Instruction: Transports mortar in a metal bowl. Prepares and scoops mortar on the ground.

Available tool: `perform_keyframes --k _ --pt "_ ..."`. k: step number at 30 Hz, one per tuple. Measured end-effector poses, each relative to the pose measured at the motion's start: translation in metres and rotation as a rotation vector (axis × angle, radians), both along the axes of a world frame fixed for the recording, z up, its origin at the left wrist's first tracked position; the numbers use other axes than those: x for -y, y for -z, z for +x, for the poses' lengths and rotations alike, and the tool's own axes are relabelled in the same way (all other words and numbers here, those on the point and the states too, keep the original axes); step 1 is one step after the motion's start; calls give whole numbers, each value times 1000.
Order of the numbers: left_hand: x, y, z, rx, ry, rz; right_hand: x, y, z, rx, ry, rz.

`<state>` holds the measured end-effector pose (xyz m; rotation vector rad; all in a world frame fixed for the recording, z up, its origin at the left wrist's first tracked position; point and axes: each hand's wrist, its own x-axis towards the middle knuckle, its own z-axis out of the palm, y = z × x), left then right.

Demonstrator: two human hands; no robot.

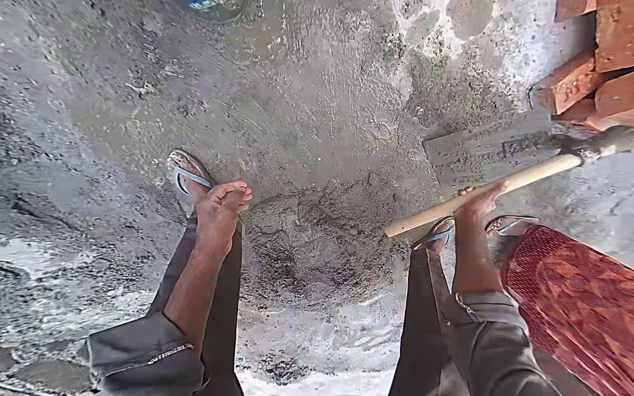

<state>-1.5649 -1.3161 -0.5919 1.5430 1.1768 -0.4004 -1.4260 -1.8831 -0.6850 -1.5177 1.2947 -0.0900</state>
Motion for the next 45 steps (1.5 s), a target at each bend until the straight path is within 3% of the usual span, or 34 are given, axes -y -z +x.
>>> perform_keyframes --k 7,11,16,21,25,28,31,33,35,37,40,45 --pt "-6 -7 13 -5 -34 -23 -157 -43 -210 -357 159 85" --pt "-14 -7 10 -6 -88 -38 -207 -104 -253 -543 125 157" --pt "-31 -12 12 10 -104 -85 -229 -112 -201 -454 -93 189" --pt "-39 -15 5 77 -147 -85 -217 -53 -45 -138 -395 110" --pt "-40 -23 10 81 -159 -91 -232 -10 39 -103 -508 43" --pt "-40 -28 6 95 -133 -99 -255 -8 -33 -314 -493 54" --pt "-38 -22 6 110 -112 -105 -275 -12 -185 -665 -437 130" --pt "-43 -23 13 103 -129 -103 -288 -13 -253 -846 -388 235" --pt "-48 -19 21 111 -145 -109 -295 -17 -268 -914 -337 298" --pt "-46 -26 12 85 -162 -143 -286 -46 -274 -959 -296 310" --pt "-70 -27 21 112 -233 -120 -304 -64 -240 -930 -331 317" --pt "-101 -35 17 135 -344 -130 -336 -140 -186 -833 -385 245"
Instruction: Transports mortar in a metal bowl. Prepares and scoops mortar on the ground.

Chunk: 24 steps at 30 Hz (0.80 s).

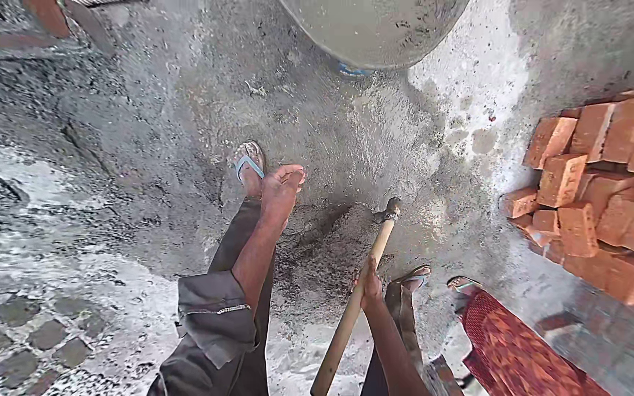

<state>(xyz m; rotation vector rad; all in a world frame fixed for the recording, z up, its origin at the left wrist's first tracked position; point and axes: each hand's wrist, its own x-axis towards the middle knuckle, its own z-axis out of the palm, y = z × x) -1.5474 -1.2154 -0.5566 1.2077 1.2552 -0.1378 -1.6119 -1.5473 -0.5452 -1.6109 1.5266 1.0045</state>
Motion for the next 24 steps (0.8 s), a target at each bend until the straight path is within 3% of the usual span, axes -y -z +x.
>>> perform_keyframes --k 6,13,16,19,24 --pt "-51 -25 21 36 -143 6 -68 -107 133 208 -123 65" --pt "-85 -30 33 60 -196 -5 -190 -251 316 341 -291 259" --pt "-88 -29 44 68 -217 -9 -237 -288 363 507 -342 351" --pt "-83 -27 45 64 -185 -31 -255 -268 360 806 -337 488" --pt "-85 -22 56 48 -185 -31 -305 -183 377 1350 -476 610"
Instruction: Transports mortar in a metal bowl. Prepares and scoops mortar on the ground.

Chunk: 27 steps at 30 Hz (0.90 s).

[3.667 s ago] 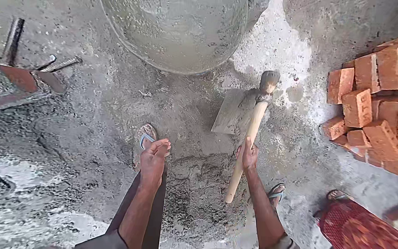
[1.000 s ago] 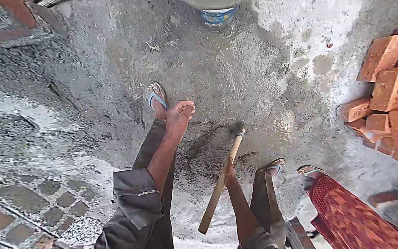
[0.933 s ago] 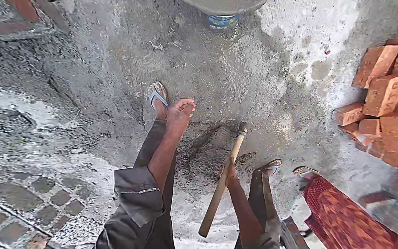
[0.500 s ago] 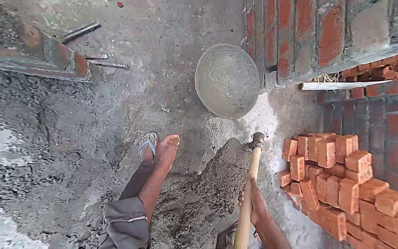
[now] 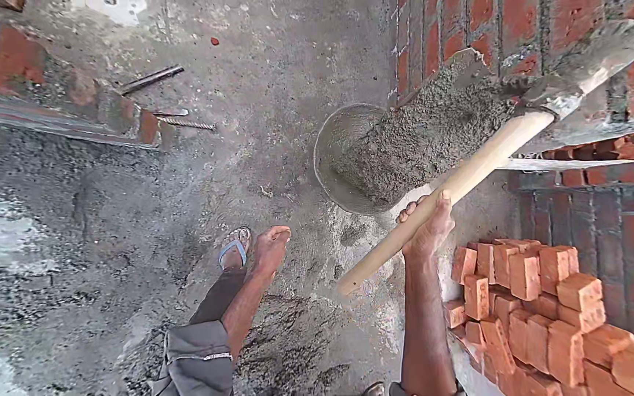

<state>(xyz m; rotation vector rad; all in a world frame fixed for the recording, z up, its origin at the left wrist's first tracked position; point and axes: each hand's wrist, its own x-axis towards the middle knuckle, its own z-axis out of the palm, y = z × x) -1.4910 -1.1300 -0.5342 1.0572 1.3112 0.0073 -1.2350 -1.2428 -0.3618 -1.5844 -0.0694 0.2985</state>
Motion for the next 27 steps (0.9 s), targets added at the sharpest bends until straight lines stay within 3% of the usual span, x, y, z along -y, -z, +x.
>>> perform_keyframes --k 2,7,12,14,18,24,26,27 --pt "-2 -1 4 -1 -2 -7 -19 1 20 86 -62 37" --pt "5 0 4 -16 12 -1 -21 -36 38 208 -176 145" --pt "17 2 6 -18 23 21 52 -38 -5 156 -116 179" --pt "19 1 5 -22 26 31 98 -20 -56 54 -61 116" --pt "42 7 -16 -77 38 29 185 41 -177 -266 3 -217" --pt "45 0 -25 -67 9 -11 237 191 -319 -908 31 -696" --pt "21 -6 -18 -41 -50 -25 250 209 -376 -1021 -148 -900" --pt "7 -11 -13 -29 -83 -32 259 201 -395 -1045 -391 -1062"
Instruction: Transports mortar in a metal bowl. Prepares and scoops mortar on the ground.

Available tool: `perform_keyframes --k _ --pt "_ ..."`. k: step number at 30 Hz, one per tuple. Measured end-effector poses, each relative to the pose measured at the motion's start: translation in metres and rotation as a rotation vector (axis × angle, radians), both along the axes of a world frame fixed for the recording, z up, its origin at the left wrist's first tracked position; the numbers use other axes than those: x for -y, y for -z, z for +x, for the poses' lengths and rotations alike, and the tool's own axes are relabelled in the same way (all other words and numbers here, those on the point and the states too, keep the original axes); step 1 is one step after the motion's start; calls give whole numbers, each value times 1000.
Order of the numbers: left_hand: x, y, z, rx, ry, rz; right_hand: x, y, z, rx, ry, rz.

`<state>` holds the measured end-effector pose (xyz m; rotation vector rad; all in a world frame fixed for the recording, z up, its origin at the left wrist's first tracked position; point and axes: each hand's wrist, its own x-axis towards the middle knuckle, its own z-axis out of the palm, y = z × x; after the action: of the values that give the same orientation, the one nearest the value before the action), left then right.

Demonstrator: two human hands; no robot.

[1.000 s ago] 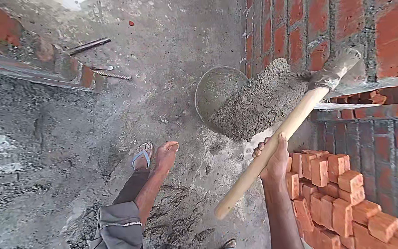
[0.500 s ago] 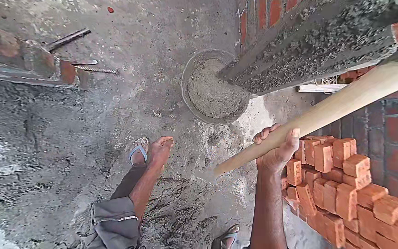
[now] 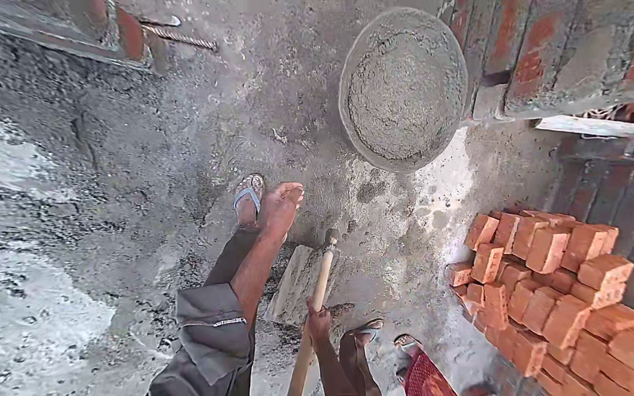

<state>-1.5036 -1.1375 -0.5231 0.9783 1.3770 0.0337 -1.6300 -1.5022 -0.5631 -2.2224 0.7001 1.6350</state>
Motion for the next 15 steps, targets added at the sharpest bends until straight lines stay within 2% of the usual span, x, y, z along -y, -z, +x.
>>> perform_keyframes --k 2,3,4,5,8,10,13,14,15 --pt "-41 -3 21 44 -55 3 -4 -13 4 -372 -541 8" --pt "-57 1 29 57 -62 0 -18 -27 17 -522 -723 21" --pt "-66 8 33 54 -47 -8 -39 -48 35 -586 -766 32" --pt "-69 16 33 38 -30 -21 -58 -69 58 -552 -681 40" --pt "-64 35 31 -48 25 -83 -109 -86 143 -132 -243 91" --pt "-43 29 20 -93 111 -138 -140 -108 200 81 -108 147" --pt "-31 -33 23 -114 262 -257 -167 -129 281 251 -68 289" --pt "-32 -71 35 -174 270 -286 -172 -133 307 288 -69 322" --pt "-40 -129 57 -260 295 -366 -174 -136 334 312 -52 337"
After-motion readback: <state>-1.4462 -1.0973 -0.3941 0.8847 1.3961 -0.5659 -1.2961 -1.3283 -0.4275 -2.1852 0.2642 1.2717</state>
